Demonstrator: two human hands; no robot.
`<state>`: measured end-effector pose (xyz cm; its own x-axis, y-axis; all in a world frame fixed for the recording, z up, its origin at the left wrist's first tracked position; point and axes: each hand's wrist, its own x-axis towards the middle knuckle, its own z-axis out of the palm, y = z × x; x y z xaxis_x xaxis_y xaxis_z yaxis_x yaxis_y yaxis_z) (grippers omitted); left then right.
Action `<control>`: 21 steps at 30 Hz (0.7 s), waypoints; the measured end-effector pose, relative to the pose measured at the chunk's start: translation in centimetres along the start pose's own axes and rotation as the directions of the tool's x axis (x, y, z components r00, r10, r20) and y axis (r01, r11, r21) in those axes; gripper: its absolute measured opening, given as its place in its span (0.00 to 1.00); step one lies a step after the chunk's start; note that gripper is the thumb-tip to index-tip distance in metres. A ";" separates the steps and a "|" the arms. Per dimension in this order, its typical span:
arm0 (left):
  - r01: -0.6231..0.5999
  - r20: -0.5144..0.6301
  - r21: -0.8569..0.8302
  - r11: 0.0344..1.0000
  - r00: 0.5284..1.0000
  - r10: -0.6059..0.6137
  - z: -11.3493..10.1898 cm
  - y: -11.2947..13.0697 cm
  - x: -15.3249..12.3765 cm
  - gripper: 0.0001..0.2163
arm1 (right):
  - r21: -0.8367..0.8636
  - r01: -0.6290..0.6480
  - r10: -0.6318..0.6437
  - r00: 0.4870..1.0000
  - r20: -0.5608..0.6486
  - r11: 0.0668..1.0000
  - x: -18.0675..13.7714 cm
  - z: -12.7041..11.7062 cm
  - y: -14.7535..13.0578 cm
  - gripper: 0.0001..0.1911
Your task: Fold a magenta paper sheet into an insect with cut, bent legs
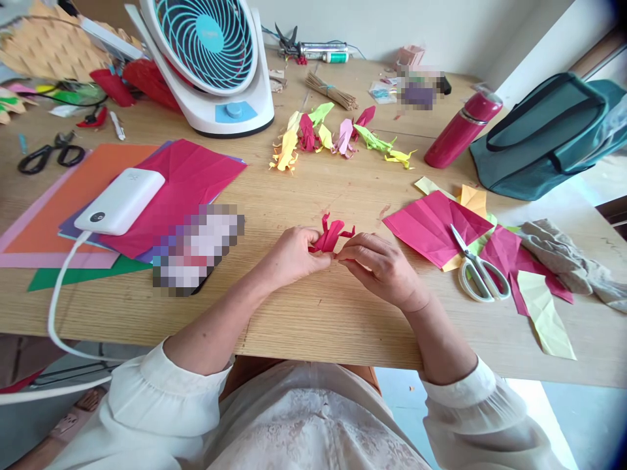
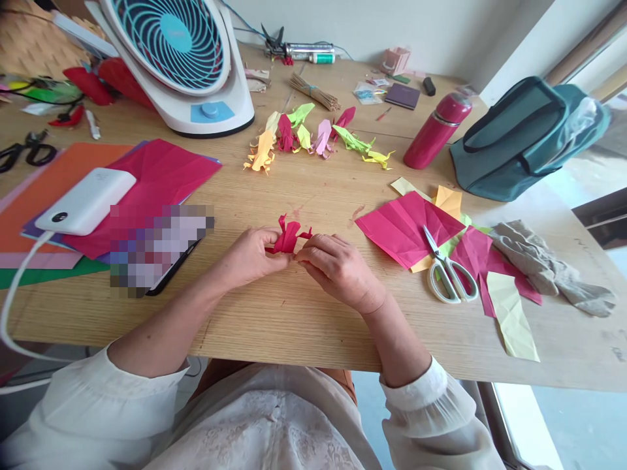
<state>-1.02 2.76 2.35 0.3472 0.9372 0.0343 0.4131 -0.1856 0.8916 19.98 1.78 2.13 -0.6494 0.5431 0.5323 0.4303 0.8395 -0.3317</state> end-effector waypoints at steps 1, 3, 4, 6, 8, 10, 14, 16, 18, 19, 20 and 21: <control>-0.006 -0.002 -0.011 1.000 1.000 0.006 0.0 -0.1 0.1 0.07 | 0.023 -0.014 0.014 1.000 -0.016 1.000 0.0 0.0 0.0 0.08; 0.026 0.034 -0.050 0.998 0.999 -0.024 -0.2 -0.3 0.2 0.09 | 0.052 -0.026 0.028 0.999 -0.040 0.998 -0.1 0.0 -0.1 0.08; 0.050 0.059 -0.072 0.996 0.997 -0.046 -0.2 -0.4 0.2 0.11 | 0.057 -0.026 0.028 0.999 -0.046 0.998 -0.1 -0.1 -0.1 0.08; 0.086 0.089 -0.105 0.991 0.993 -0.077 -0.4 -0.5 0.3 0.14 | 0.058 -0.025 0.028 0.998 -0.051 0.998 -0.1 -0.1 -0.1 0.08; 0.094 0.100 -0.126 0.988 0.992 -0.082 -0.5 -0.6 0.3 0.15 | 0.058 -0.025 0.028 0.998 -0.050 0.998 -0.1 -0.2 -0.1 0.08; 0.098 0.117 -0.139 0.985 0.990 -0.082 -0.6 -0.6 0.3 0.15 | 0.055 -0.024 0.027 0.998 -0.048 0.998 0.0 -0.2 -0.1 0.08; 0.131 0.119 -0.140 0.981 0.986 -0.115 -0.4 -0.6 0.2 0.12 | 0.065 -0.017 0.021 0.997 -0.068 0.998 0.1 0.0 -0.2 0.08; 0.127 0.101 -0.125 0.984 0.988 -0.115 -0.2 -0.5 0.1 0.10 | 0.083 -0.020 0.026 0.997 -0.073 0.996 0.1 0.1 -0.1 0.07; 0.104 0.076 -0.099 0.990 0.992 -0.096 -0.1 -0.3 0.1 0.09 | 0.099 -0.031 0.038 0.996 -0.076 0.995 0.1 0.2 -0.1 0.07; 0.087 0.060 -0.078 0.993 0.995 -0.082 -0.1 -0.3 0.1 0.09 | 0.104 -0.040 0.048 0.996 -0.076 0.994 0.0 0.3 -0.1 0.07; 0.067 0.044 -0.054 0.996 0.997 -0.064 0.0 -0.2 0.0 0.08 | 0.106 -0.054 0.062 0.995 -0.074 0.993 0.0 0.4 -0.1 0.07; 0.046 0.031 -0.029 0.999 0.999 -0.045 0.0 -0.2 0.0 0.08 | 0.106 -0.069 0.077 0.995 -0.071 0.992 0.0 0.4 -0.2 0.07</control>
<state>-1.05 2.82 2.18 0.3538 0.9351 -0.0199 0.4038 -0.1335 0.9051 19.65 1.65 1.85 -0.5685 0.6036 0.5589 0.4050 0.7968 -0.4485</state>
